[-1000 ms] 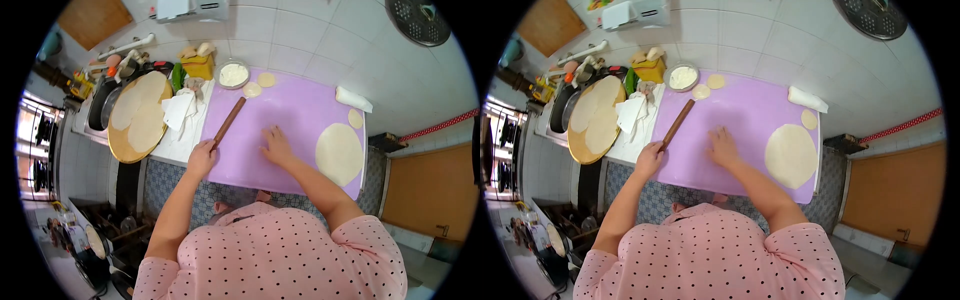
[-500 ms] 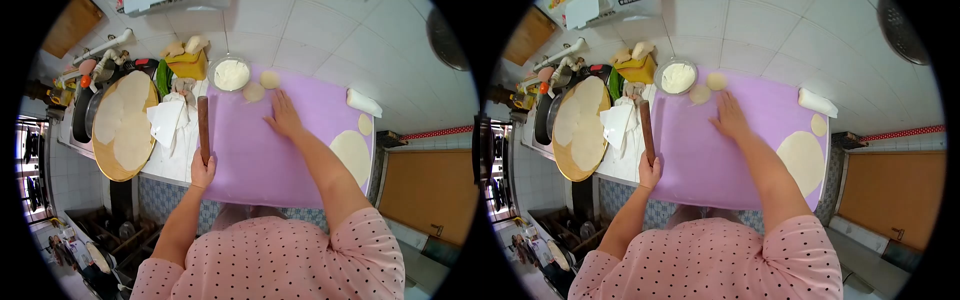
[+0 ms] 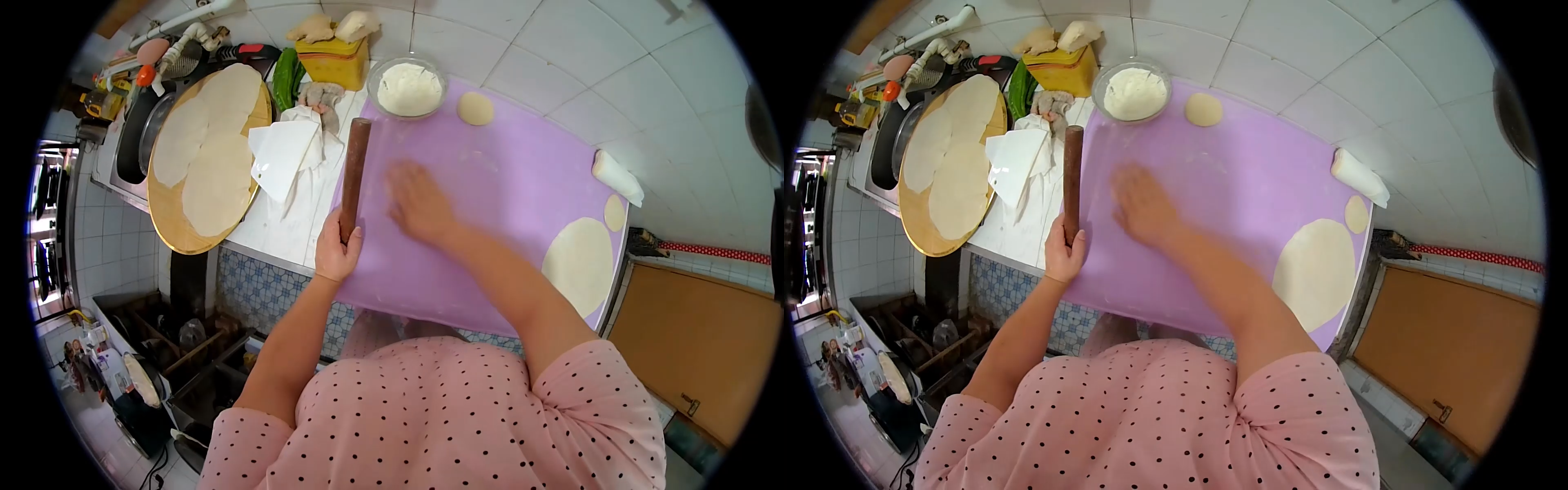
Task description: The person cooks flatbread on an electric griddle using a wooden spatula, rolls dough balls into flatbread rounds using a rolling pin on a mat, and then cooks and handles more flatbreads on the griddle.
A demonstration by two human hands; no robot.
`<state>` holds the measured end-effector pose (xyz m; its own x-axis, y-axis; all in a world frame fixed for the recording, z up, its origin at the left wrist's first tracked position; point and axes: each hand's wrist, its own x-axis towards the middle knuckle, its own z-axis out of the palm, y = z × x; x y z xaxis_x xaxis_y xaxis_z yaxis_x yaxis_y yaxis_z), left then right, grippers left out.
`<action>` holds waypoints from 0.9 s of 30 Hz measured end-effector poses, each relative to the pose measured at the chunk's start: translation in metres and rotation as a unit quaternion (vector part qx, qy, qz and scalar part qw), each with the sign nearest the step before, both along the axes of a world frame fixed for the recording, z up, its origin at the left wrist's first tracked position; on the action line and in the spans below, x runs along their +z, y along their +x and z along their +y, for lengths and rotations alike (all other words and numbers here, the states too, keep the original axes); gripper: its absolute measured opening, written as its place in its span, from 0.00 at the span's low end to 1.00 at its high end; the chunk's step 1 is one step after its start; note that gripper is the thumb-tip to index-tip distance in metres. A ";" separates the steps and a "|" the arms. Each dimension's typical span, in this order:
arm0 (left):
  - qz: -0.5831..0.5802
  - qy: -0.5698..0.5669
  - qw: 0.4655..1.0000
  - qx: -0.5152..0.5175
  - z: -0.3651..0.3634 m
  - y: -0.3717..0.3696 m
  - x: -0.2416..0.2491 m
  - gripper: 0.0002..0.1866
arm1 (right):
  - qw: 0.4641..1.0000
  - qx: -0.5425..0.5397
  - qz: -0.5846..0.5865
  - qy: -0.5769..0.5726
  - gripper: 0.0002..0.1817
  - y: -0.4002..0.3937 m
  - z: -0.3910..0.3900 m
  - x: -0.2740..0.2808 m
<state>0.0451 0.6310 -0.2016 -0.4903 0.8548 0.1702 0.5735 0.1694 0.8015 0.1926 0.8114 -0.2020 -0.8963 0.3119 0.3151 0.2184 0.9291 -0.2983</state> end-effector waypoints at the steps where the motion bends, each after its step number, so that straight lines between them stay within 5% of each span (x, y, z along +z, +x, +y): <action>1: 0.007 0.003 1.000 0.000 0.001 -0.001 0.000 0.26 | 0.999 0.036 -0.027 -0.025 0.32 0.016 -0.017 0.008; 5: 0.024 0.010 1.000 -0.008 0.001 0.001 0.002 0.25 | 0.977 0.066 -0.122 -0.159 0.31 0.106 -0.016 0.011; 7: 0.022 0.006 1.000 -0.007 0.002 0.002 0.003 0.25 | 0.944 -0.094 -0.304 0.087 0.31 0.119 0.013 0.005; 10: 0.017 -0.003 1.000 -0.004 0.002 0.003 0.000 0.25 | 0.977 -0.184 -0.034 0.105 0.33 0.087 0.054 -0.001; 16: 0.049 0.003 0.999 0.001 0.003 0.003 0.004 0.25 | 0.989 -0.091 -0.080 -0.083 0.42 0.058 -0.055 0.017; 22: 0.050 -0.023 0.996 -0.067 0.009 0.006 0.025 0.23 | 0.952 -0.180 0.053 -0.242 0.41 0.121 -0.037 0.020; 25: 0.114 -0.076 0.974 -0.181 0.021 0.016 0.046 0.23 | 0.983 -0.156 0.074 -0.057 0.41 0.138 -0.029 0.045; 27: 0.209 -0.112 0.928 -0.288 0.028 0.024 0.055 0.23 | 0.987 -0.149 0.007 -0.059 0.42 0.139 -0.040 0.055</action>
<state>0.0691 0.6590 -0.1463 0.1269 0.9915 0.0302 0.8733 -0.1261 0.4706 0.3314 0.7714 -0.1466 -0.7551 0.5964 0.2723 0.4717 0.7826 -0.4063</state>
